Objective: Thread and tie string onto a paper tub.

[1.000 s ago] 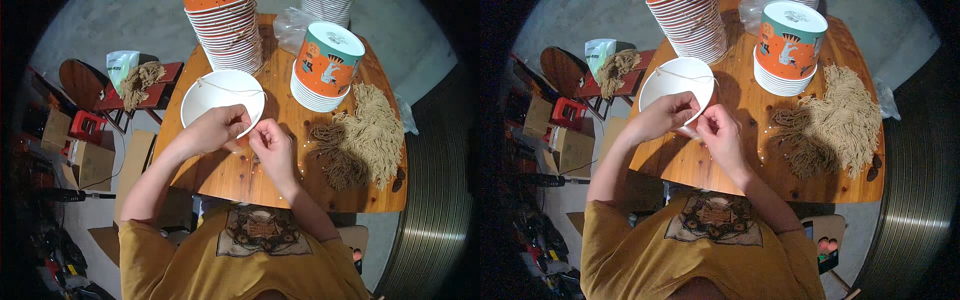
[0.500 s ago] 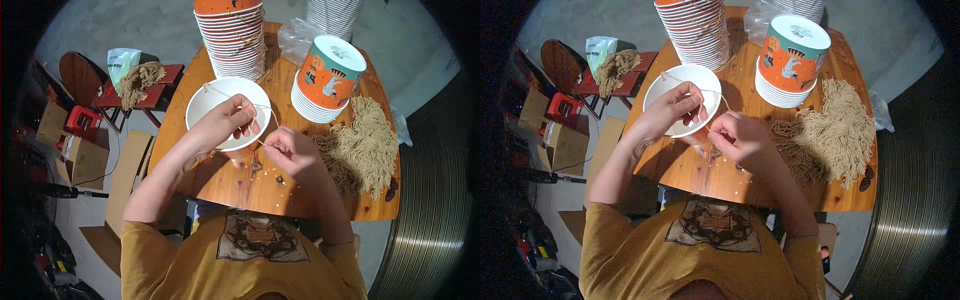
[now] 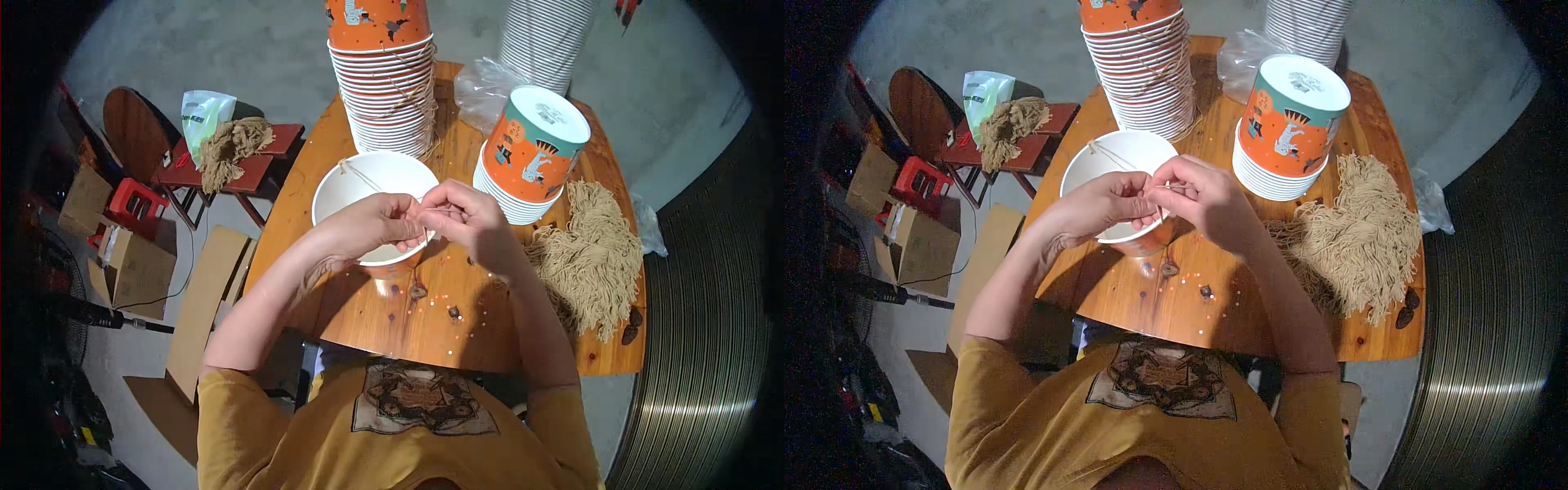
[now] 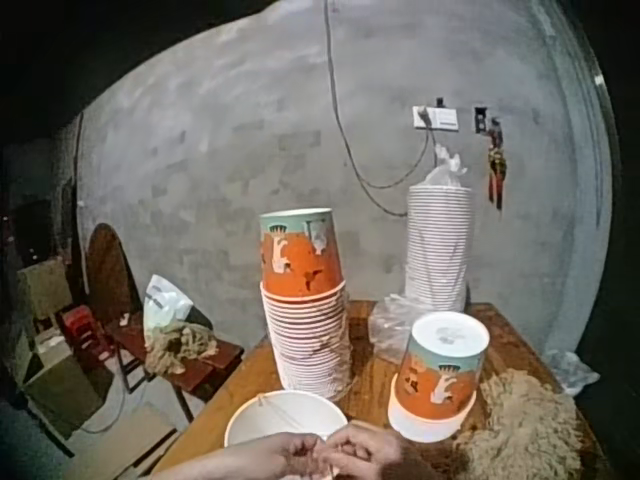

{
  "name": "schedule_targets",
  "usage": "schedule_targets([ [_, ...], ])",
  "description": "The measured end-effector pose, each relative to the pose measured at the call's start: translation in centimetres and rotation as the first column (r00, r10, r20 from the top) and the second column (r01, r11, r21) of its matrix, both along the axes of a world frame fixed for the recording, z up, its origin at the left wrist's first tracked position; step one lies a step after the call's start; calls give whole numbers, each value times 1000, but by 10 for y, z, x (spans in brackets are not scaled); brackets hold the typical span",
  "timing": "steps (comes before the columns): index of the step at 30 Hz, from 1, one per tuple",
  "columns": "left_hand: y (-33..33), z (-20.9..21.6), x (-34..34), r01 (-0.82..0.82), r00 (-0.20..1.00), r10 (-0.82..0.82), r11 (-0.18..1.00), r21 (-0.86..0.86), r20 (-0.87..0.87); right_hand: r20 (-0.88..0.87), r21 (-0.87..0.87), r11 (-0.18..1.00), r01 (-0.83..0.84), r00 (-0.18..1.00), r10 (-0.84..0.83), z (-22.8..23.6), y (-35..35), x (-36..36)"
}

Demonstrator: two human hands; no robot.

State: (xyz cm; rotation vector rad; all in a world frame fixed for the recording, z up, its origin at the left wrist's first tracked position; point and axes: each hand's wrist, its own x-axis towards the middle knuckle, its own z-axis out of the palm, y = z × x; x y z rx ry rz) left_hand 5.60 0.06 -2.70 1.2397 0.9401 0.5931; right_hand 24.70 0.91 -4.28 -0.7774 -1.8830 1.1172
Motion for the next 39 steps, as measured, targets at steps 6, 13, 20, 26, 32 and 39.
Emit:
schedule_targets([
  [6, 8, -7, -3, 21, 999, -20, 999, -48, 38, -173, -7, 999, 51, 984, -52, -18, 3, -5],
  [13, 8, -9, 3, -1, 997, 7, 996, -90, 71, -74, 66, 959, 276, 960, -271, -28, -7, -5],
  [20, 10, -10, 1, 47, 998, -40, 991, -125, 58, 38, -61, 954, 295, 955, -293, -30, -27, 6],
  [26, 9, -9, 5, 29, 995, -20, 996, -89, 95, 100, 308, 899, 311, 929, -356, -36, -32, 5],
  [32, 12, -9, 3, 94, 988, -83, 992, -79, 134, 54, 34, 944, 328, 943, -330, -35, -30, 8],
  [39, 10, -10, 8, 67, 998, -69, 977, 200, 1, -103, -63, 970, 235, 965, -241, -41, -28, 8],
])
